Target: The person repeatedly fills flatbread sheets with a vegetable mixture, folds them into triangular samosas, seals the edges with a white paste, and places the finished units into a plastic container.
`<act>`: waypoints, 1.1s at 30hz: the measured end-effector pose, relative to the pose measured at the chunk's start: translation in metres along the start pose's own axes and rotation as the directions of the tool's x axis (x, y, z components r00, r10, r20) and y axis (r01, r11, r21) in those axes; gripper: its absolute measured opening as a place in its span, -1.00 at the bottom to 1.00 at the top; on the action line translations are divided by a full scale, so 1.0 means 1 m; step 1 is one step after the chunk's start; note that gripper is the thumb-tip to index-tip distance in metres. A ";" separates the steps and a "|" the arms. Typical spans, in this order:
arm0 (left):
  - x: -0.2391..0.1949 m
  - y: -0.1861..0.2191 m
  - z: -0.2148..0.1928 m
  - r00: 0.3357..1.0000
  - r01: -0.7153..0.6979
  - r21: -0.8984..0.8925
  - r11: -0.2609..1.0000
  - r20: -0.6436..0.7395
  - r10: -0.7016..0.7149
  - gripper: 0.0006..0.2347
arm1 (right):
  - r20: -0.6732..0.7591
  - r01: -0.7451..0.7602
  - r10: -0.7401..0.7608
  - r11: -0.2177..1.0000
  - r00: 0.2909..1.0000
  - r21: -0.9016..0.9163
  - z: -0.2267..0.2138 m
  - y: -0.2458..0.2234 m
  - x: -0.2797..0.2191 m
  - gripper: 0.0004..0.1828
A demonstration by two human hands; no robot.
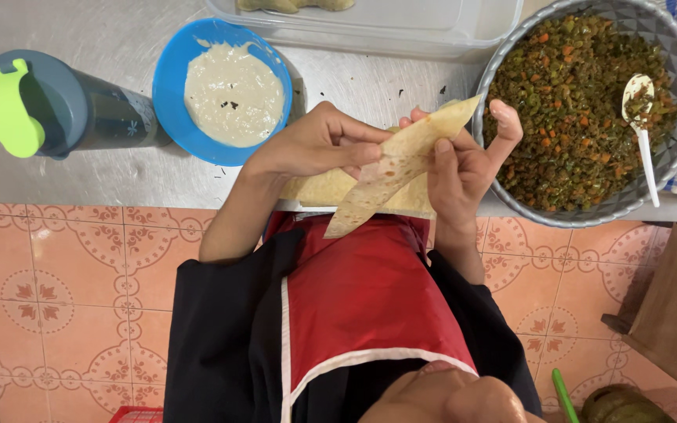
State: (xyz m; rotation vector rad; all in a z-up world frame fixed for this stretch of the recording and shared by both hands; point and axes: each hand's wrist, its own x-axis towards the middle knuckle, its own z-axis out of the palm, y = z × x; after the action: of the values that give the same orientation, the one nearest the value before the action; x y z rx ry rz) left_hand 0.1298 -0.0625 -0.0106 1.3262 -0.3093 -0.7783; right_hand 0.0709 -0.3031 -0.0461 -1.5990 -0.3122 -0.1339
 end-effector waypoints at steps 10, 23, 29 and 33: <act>0.010 0.006 0.017 0.920 -0.117 0.296 0.948 -0.327 0.216 -0.90 | -0.014 -0.129 0.140 0.944 0.990 0.303 0.005 -0.005 0.020 0.04; -0.015 0.011 0.022 0.935 -0.237 -0.043 0.970 -0.280 0.216 -0.82 | -0.087 -0.096 0.124 0.958 0.988 0.271 0.013 0.014 -0.011 -0.34; -0.026 0.012 0.030 0.923 -0.291 -0.012 0.957 -0.265 0.278 -0.81 | 0.261 -0.261 0.028 0.195 0.965 0.945 0.013 0.005 0.006 -0.24; -0.029 0.021 0.038 0.896 -0.285 0.168 0.944 -0.305 0.324 -0.80 | 0.171 -0.180 0.064 0.487 0.983 0.855 0.011 0.003 0.003 -0.11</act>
State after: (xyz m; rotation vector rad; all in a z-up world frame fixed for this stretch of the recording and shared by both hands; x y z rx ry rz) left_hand 0.0922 -0.0709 0.0250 1.4505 -0.2904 -0.2687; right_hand 0.0737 -0.2922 -0.0486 -0.5793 -0.2835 0.2205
